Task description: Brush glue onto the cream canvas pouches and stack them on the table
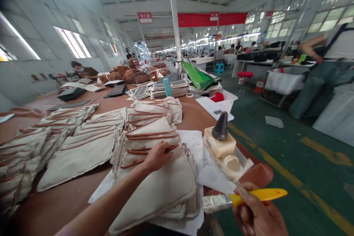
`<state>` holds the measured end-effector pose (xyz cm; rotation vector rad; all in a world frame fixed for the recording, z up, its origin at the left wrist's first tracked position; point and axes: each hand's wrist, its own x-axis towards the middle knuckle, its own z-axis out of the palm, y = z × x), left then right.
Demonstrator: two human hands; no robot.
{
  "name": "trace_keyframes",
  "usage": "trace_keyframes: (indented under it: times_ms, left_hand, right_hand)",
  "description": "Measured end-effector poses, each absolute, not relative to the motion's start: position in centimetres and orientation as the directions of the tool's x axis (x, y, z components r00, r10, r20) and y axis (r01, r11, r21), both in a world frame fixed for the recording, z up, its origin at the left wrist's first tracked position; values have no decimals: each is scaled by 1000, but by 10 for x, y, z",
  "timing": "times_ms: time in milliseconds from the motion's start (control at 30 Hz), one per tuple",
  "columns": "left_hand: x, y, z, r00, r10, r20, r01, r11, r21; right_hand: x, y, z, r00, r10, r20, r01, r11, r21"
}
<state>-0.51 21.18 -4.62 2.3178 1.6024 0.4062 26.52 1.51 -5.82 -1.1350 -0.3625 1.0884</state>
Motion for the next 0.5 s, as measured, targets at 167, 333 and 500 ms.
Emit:
trace_keyframes:
  times_ms: [167,333,500]
  left_hand:
    - [-6,178,-18,497,866,46,713,-439,547]
    - [-2,132,8,611,791,19,470,-382,796]
    - [-1,101,17,622,783,-26,418,-304,856]
  right_hand:
    - [255,28,-30,539,829,-150,-533,197,-823]
    - [242,46,-8,459,888,35,-480,281,-831]
    - [227,62,-2,303,944,133,-345,238,-908]
